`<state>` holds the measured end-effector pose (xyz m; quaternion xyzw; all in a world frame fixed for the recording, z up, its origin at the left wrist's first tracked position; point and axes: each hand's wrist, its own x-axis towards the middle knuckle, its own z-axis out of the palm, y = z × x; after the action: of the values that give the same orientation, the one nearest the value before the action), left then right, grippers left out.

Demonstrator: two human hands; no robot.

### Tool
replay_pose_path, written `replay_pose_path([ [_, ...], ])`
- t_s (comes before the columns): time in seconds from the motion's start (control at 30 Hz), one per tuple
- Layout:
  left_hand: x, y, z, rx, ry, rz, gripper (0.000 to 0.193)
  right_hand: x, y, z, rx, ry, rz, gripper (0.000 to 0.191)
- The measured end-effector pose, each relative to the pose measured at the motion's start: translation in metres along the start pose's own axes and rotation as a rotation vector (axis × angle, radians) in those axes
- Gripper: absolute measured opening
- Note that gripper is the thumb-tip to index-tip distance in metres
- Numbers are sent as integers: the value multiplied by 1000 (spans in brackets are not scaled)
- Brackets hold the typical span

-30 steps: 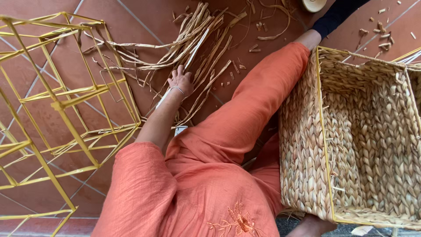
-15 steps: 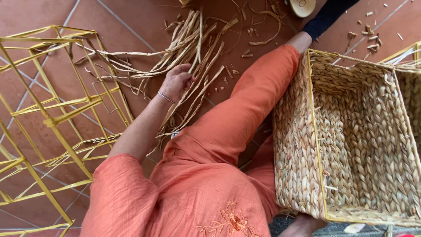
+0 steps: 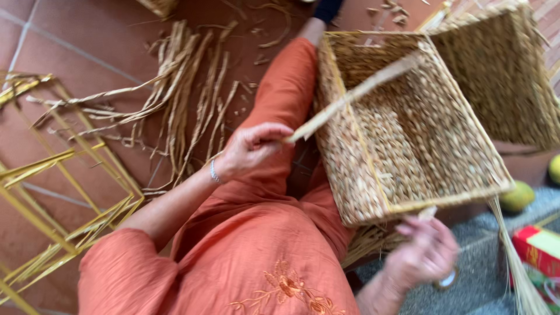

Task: The person sits on the floor with a woven water-hyacinth basket on their lap and weaves a flat fiber strip around the basket's rim, tucking and tightening the strip along the edge. They pull the strip taut, reposition the basket, and continue binding the rim, with scissors and a tape roll on the floor nearby.

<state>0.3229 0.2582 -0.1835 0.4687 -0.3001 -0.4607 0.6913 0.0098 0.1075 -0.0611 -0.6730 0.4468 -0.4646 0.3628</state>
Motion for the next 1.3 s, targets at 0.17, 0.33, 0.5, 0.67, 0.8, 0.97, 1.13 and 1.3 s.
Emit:
replay_pose_path([
  [0.17, -29, 21, 62, 473, -270, 219, 31, -29, -5, 17, 524, -517, 382, 61],
  [0.33, -40, 39, 109, 381, -451, 47, 32, -58, 6, -8, 539, -387, 506, 35],
  [0.5, -43, 33, 149, 487, -605, -100, 30, -104, 25, -41, 505, -267, 531, 31],
  [0.67, -49, 10, 186, 524, -622, -152, 21, -128, 30, -57, 537, -287, 504, 41],
  [0.8, -53, 1, 202, 533, -605, 131, 14, -139, 30, -69, 538, -211, 508, 43],
  [0.97, -60, -7, 215, 549, -616, 150, 12, -151, 40, -82, 496, -195, 458, 44],
  [1.13, -63, -16, 220, 523, -643, -98, 13, -154, 55, -77, 317, -161, 358, 26],
  [1.3, -64, -20, 208, 567, -640, -178, 16, -142, 77, -101, -119, 104, 175, 11],
])
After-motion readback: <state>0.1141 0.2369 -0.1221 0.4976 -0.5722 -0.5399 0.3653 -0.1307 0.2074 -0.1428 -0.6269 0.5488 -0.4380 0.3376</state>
